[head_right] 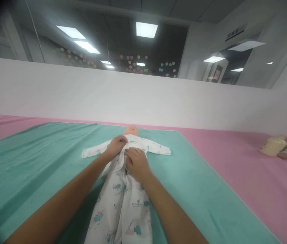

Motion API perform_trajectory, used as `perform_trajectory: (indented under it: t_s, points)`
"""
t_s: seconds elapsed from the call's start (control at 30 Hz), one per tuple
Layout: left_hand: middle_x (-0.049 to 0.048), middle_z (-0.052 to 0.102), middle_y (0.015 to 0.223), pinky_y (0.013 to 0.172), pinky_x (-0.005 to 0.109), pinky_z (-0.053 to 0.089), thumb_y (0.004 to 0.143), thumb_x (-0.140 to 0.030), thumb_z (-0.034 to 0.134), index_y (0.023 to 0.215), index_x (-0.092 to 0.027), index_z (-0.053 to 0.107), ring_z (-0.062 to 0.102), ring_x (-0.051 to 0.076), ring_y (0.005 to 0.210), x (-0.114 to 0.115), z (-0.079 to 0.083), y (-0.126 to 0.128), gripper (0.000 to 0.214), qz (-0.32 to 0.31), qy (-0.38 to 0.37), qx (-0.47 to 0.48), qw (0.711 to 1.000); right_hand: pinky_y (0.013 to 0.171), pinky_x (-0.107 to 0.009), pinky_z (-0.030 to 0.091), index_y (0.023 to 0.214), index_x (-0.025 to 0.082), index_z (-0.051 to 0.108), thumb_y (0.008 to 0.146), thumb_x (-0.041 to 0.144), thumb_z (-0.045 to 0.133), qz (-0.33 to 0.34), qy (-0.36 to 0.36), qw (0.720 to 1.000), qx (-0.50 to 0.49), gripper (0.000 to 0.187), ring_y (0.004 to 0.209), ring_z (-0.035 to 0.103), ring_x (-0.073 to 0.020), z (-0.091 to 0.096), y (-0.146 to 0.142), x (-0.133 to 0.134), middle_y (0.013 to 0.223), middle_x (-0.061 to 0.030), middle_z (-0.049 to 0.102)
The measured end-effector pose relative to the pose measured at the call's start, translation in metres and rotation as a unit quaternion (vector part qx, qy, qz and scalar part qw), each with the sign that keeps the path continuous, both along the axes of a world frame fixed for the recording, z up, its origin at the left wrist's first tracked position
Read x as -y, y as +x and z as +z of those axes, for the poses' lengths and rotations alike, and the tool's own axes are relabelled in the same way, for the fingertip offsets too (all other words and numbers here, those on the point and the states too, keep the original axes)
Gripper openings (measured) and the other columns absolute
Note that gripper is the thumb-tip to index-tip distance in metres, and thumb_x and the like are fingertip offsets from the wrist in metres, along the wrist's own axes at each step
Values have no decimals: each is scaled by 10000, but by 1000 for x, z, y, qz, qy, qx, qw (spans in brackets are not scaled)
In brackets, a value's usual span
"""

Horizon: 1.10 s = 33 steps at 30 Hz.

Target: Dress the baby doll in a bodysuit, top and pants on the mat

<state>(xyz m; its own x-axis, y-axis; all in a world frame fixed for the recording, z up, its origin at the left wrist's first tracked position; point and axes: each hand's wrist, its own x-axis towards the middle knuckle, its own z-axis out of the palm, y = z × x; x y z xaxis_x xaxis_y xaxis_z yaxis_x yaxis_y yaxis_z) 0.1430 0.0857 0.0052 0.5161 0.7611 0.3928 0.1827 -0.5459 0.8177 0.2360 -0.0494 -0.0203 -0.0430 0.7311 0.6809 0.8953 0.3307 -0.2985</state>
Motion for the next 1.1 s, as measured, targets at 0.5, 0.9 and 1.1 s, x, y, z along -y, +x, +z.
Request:
perform_trajectory:
  t_s: [0.5,0.9,1.1]
  points:
    - [1,584,800,775,306,435,721,-115,428,723,-199,565,536,151,787,27,-25,-18,161,28,80,66,994,707,-285,362,888,196,516,872,233,400,-152,-37,988,8,123,794,482,-170,5,-9,5,830,-29,534]
    - [56,543,1126,984,405,376,823,-118,408,998,-226,614,472,194,1094,47,-44,-50,291,-43,195,18,980,510,-272,198,820,193,472,883,394,370,-280,-198,935,91,234,652,561,-180,16,-21,1,778,-42,603]
    - [62,517,1178,1004,393,365,832,-147,408,1067,-217,603,460,194,1124,49,-42,-50,313,-37,189,-17,981,518,-281,190,712,195,480,872,258,369,-226,-180,952,99,205,592,511,-152,12,-12,4,694,-35,589]
